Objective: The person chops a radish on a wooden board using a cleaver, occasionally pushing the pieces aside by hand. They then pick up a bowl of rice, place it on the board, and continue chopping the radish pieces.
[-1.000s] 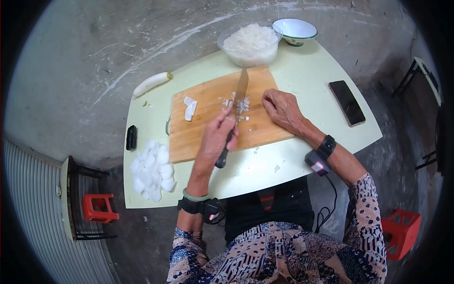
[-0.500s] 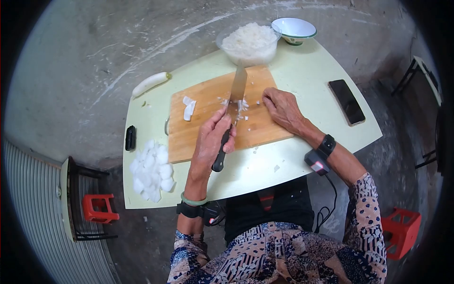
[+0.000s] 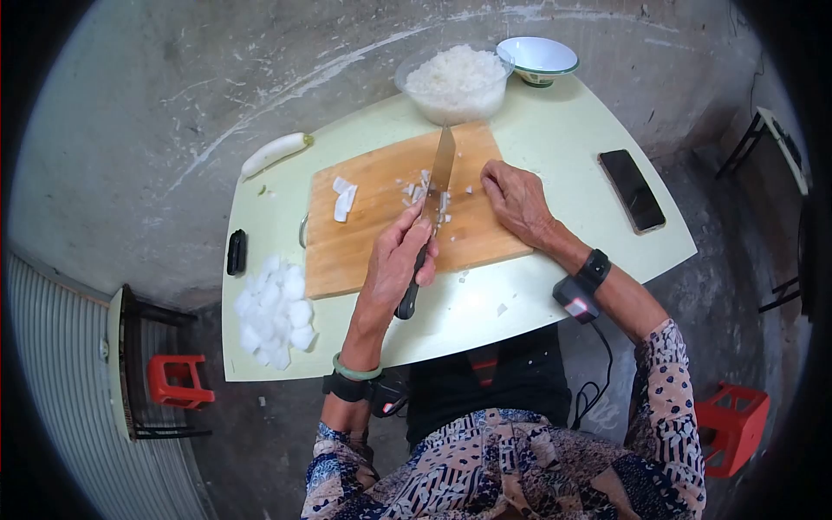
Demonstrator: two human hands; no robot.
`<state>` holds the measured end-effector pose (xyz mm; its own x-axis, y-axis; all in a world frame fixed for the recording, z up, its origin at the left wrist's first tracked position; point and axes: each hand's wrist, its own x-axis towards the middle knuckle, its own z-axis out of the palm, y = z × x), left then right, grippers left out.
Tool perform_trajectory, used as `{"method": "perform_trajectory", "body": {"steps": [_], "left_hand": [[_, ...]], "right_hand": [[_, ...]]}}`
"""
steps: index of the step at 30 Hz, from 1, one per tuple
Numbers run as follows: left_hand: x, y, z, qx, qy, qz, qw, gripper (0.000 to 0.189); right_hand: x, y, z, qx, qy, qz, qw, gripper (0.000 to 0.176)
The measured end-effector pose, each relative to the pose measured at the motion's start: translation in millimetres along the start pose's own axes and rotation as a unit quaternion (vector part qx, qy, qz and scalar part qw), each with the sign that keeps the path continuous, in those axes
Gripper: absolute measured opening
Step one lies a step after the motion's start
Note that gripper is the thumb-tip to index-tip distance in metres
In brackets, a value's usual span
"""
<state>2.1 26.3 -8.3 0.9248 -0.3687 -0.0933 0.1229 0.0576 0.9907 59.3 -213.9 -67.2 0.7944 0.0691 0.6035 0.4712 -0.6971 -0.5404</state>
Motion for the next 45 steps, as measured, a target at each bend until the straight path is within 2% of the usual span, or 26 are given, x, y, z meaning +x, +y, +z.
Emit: {"method": "perform_trajectory", "body": {"steps": [5, 8, 11, 13, 15, 18, 20, 27, 29, 31, 33, 37, 39, 45], "left_hand": [[2.3, -13.0, -1.1, 0.019, -0.025, 0.000, 1.000, 0.056], [-1.7, -5.0, -7.0, -0.001, -0.005, -0.012, 1.000, 0.054], [-13.1, 8.3, -23.5, -0.034, 0.030, 0.010, 0.999, 0.051], [-13.6, 11.1, -38.1, -0.032, 0.088, 0.034, 0.995, 0.052], [-8.3, 0.6, -49.8, -0.039, 0.097, 0.034, 0.994, 0.049], [-0.6, -7.6, -55.3, -0.044, 0.095, -0.001, 0.994, 0.047], [-2.1, -6.7, -47.8, -0.093, 0.051, -0.013, 0.994, 0.047], [-4.6, 1.7, -23.5, -0.048, 0.043, 0.045, 0.997, 0.052], [3.8, -14.3, -31.4, -0.007, 0.035, 0.016, 0.999, 0.054], [2.4, -4.9, -29.6, -0.006, 0.028, 0.032, 0.999, 0.054], [-1.5, 6.3, -29.3, -0.045, 0.041, -0.004, 0.998, 0.052], [-0.5, 4.5, -28.6, -0.048, 0.046, 0.023, 0.998, 0.051], [5.8, -3.5, -30.7, 0.011, 0.024, 0.010, 1.000, 0.051], [5.0, -0.5, -26.7, -0.023, 0.036, 0.008, 0.999, 0.051]], "right_hand": [[0.2, -0.3, 1.5, -0.038, -0.031, 0.003, 0.999, 0.007], [-0.1, 1.0, 1.4, -0.039, -0.035, -0.003, 0.999, 0.006], [-0.9, 1.8, 1.3, -0.034, -0.029, -0.023, 0.999, 0.004], [-1.2, -1.1, 1.2, -0.033, -0.024, -0.022, 0.999, 0.004], [-1.2, -3.0, 1.2, -0.033, -0.018, -0.024, 0.999, 0.004], [1.1, -1.8, -0.2, -0.041, -0.041, 0.000, 0.998, 0.007], [0.0, -1.0, 0.7, -0.050, -0.045, -0.004, 0.998, 0.007], [0.6, -4.0, -1.4, -0.028, -0.031, -0.010, 0.999, 0.008], [0.6, -5.6, -2.1, -0.017, -0.044, -0.001, 0.999, 0.008], [0.7, -3.7, -1.7, -0.023, -0.037, -0.008, 0.999, 0.009], [-1.4, -3.2, -0.2, -0.029, -0.034, -0.013, 0.999, 0.010], [-1.0, -5.3, -2.0, -0.030, -0.043, -0.003, 0.999, 0.010], [0.7, -4.7, -1.8, -0.029, -0.043, -0.006, 0.999, 0.011], [-2.6, -1.7, 0.0, -0.027, -0.030, -0.020, 0.999, 0.010]]}}
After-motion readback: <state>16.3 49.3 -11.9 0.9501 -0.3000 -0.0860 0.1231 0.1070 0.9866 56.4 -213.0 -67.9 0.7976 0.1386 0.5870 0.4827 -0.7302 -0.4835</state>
